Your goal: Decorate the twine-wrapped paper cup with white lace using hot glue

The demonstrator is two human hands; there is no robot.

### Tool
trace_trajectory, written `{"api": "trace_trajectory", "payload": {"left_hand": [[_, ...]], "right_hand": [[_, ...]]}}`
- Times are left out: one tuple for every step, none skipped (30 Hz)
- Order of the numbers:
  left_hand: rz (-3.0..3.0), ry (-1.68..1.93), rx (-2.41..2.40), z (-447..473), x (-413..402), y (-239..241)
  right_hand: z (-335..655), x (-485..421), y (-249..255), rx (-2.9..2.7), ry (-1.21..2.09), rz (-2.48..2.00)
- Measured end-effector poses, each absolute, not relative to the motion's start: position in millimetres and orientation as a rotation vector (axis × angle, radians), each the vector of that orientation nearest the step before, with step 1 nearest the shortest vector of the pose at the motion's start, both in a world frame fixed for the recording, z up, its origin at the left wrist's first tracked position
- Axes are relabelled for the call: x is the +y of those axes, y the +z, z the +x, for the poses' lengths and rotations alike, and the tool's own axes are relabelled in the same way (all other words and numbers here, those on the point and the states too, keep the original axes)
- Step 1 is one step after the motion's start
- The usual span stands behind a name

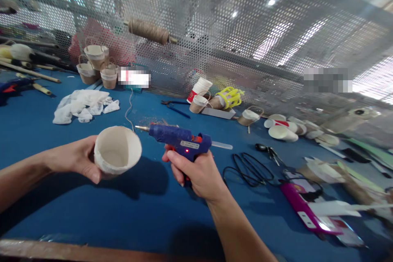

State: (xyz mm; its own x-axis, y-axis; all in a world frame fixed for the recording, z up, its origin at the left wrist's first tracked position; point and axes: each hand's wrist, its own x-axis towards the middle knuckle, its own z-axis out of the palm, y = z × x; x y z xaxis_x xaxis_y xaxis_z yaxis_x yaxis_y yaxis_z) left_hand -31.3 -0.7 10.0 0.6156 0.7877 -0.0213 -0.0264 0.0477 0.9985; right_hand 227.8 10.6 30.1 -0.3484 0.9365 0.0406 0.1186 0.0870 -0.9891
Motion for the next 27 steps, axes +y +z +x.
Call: {"api": "trace_trajectory", "payload": {"left_hand": [[1.363,0.696,0.682,-31,-1,11],[1.335,0.691,0.665,-30,-2,12],[1.317,0.693,0.654,-30,-2,12],[1.308,0.692,0.648,-29,-2,13],[1.302,0.692,0.642,-29,-2,13],[1.297,0.694,0.63,-29,-1,13],[1.286,0.695,0.614,-29,-1,13],[1.269,0.694,0.592,-29,-1,12],[1.247,0.69,0.566,-30,0,11],[1.225,0.683,0.539,-30,0,10],[1.212,0.681,0.52,-30,1,9],[1.211,0.681,0.511,-30,1,8],[1.223,0.69,0.511,-30,2,7],[1.243,0.704,0.523,-31,3,6],[1.269,0.719,0.548,-31,4,5],[1.298,0.732,0.58,-32,4,5],[1.324,0.743,0.615,-32,5,5],[1.348,0.746,0.646,-32,6,5],[1.366,0.744,0.67,-33,6,5],[1.379,0.737,0.685,-33,6,6],[1.389,0.729,0.693,-34,7,6],[1.394,0.721,0.696,-34,7,7],[1.395,0.713,0.697,-34,7,7],[1.392,0.709,0.693,-35,7,7],[1.387,0.709,0.688,-35,7,6],[1.381,0.711,0.679,-35,7,6],[1.372,0.713,0.667,-35,7,6]], "right_hand": [[227,11,30,-1.579,1.376,-1.06],[226,10,30,-1.558,1.394,-1.059],[226,10,30,-1.542,1.406,-1.063],[226,10,30,-1.539,1.419,-1.068],[226,10,30,-1.553,1.431,-1.072],[226,10,29,-1.581,1.443,-1.078],[227,10,29,-1.614,1.445,-1.087],[228,11,29,-1.652,1.441,-1.098],[229,11,30,-1.692,1.425,-1.109],[229,11,30,-1.729,1.392,-1.124],[229,10,31,-1.761,1.34,-1.147],[228,9,32,-1.787,1.273,-1.178],[228,8,33,-1.811,1.202,-1.211],[227,7,34,-1.836,1.133,-1.249],[226,6,35,-1.861,1.064,-1.289],[225,5,37,-1.888,1.005,-1.326],[224,4,38,-1.916,0.961,-1.353],[224,3,39,-1.935,0.932,-1.372],[224,2,41,-1.938,0.912,-1.384],[225,1,42,-1.926,0.898,-1.392],[225,0,43,-1.904,0.888,-1.392],[226,0,44,-1.884,0.878,-1.389],[227,0,45,-1.87,0.867,-1.381],[228,0,46,-1.866,0.86,-1.37],[229,1,46,-1.875,0.862,-1.357],[229,2,45,-1.893,0.878,-1.349],[230,3,45,-1.909,0.898,-1.349]]}}
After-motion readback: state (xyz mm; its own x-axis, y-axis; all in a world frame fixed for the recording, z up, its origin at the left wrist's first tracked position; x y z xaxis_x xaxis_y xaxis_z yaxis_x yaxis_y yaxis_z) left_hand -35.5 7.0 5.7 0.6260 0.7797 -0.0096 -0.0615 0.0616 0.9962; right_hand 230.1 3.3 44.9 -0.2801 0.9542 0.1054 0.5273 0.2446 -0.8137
